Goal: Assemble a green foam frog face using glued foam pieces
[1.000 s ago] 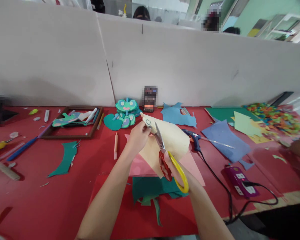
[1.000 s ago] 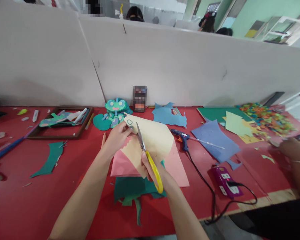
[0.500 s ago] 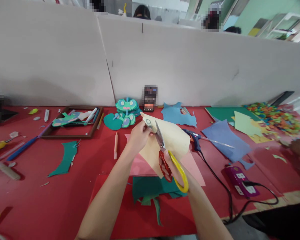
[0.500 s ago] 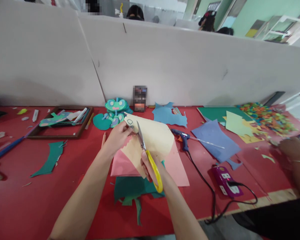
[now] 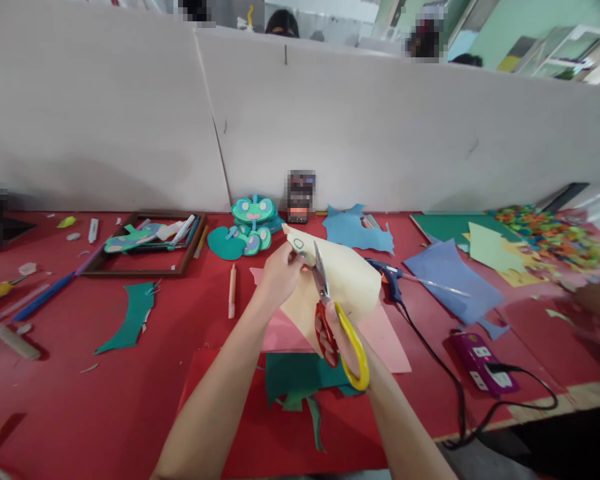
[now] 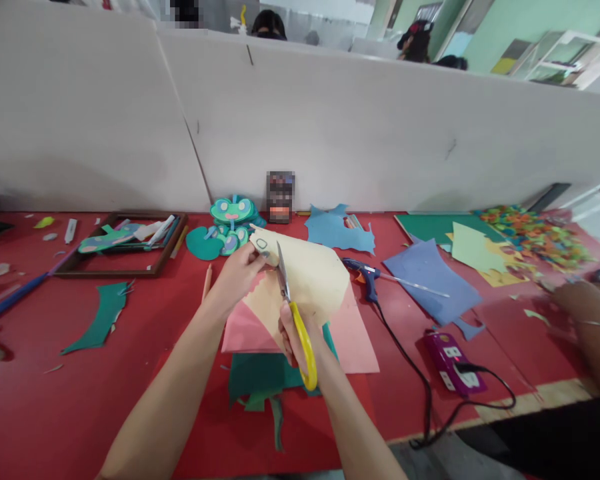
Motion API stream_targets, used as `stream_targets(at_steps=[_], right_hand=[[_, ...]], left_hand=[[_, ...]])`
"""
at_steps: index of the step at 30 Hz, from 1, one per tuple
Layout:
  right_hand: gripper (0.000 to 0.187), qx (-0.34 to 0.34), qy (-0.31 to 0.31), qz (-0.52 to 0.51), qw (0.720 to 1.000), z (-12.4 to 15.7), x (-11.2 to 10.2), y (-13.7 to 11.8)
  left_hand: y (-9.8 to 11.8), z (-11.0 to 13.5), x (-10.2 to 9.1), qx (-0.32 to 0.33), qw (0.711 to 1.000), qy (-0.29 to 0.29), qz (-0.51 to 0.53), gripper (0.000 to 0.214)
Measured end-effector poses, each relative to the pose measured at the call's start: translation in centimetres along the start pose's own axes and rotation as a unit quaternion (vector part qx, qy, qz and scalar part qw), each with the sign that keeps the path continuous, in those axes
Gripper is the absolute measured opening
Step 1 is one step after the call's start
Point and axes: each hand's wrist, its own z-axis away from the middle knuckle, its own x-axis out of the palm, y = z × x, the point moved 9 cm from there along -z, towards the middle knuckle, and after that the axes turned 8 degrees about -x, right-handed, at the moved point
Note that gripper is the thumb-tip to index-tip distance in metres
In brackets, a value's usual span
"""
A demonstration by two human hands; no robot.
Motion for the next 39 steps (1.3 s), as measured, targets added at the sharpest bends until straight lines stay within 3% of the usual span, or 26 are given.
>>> stream_targets(at_steps=[11, 20, 27, 39], right_hand=[[0.057, -0.007, -0.011, -0.044, 0.999, -0.1, 1.3, 0.2], [0.053, 0.000, 0.006, -0.051, 0.999, -0.1, 1.1, 0.6], [0.055, -0.003, 0.012, -0.021, 1.000, 0.0, 0.7, -0.1], [0.053, -0.021, -0.020, 0.029, 0.999, -0.1, 0.6, -2.2]], left_hand=[[0.0, 0.0, 0.4, -0.013, 1.000, -0.009, -0.011, 0.008], [0.2, 0.1, 0.2, -0.021, 0.999, -0.002, -0.025, 0.007], [0.3, 0.0, 0.3, -0.005, 1.000, -0.019, 0.007, 0.007], [0.0, -0.2, -0.4, -0.047, 0.998, -0.028, 0.026, 0.010]])
